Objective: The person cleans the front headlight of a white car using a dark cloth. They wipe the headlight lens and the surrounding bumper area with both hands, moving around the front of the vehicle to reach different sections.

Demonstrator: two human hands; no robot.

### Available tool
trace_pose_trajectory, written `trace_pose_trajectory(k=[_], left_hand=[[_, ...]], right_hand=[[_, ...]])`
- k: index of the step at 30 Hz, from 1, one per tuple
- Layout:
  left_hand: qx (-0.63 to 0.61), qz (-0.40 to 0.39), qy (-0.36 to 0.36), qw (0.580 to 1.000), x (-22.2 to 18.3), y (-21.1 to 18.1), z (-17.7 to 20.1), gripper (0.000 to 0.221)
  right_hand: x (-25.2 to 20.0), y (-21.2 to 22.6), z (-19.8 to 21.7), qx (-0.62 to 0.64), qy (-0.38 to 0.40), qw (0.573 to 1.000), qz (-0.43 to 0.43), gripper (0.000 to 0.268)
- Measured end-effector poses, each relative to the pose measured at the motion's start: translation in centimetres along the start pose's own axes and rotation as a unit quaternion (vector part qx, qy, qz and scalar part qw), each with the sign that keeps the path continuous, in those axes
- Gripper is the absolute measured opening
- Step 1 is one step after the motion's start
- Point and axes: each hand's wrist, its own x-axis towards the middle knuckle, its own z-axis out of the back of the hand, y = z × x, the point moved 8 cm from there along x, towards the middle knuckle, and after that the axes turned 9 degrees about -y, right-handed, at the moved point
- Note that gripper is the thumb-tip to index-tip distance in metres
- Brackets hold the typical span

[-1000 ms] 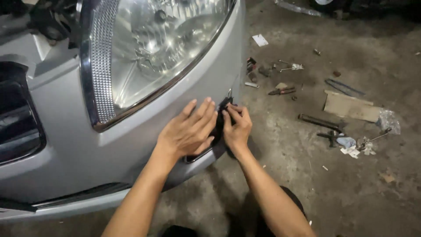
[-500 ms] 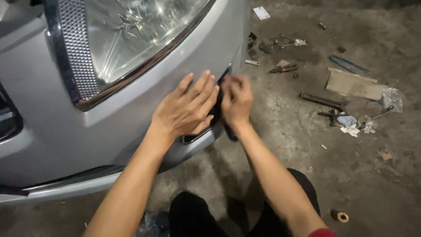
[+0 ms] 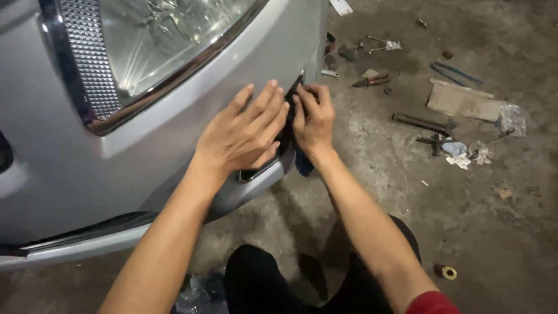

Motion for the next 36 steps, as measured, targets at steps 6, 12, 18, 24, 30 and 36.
trace_pose_trajectory(k=[6, 12, 18, 24, 30, 36], left_hand=[[-0.004, -0.005, -0.009, 1.0, 0.4, 0.4, 0.1, 0.074], [0.016, -0.01, -0.012, 1.0, 0.1, 0.5, -0.5, 0.072], [-0.027, 0.014, -0.011, 0.999, 0.0, 0.3, 0.9, 0.075], [-0.058, 0.059, -0.037, 0.996, 0.0, 1.3, 0.6, 0.061], [-0.082, 0.087, -0.093, 0.988, -0.4, 1.7, 0.6, 0.027], [-0.101, 0.094, -0.116, 0.984, -0.5, 1.7, 0.7, 0.029]], right_hand=[[0.6, -0.4, -0.4, 0.005, 0.006, 1.0, -0.003, 0.014], [-0.8, 0.0, -0.4, 0.017, 0.005, 0.999, -0.037, 0.014], [-3.8, -8.6, -0.8, 0.268, -0.104, 0.84, -0.46, 0.016], [-1.8, -4.0, -2.2, 0.596, -0.123, 0.495, -0.62, 0.041], [-0.1, -0.7, 3.6, 0.46, -0.105, 0.677, -0.565, 0.056], [3.6, 6.1, 9.1, 0.044, 0.009, 0.995, -0.084, 0.091]])
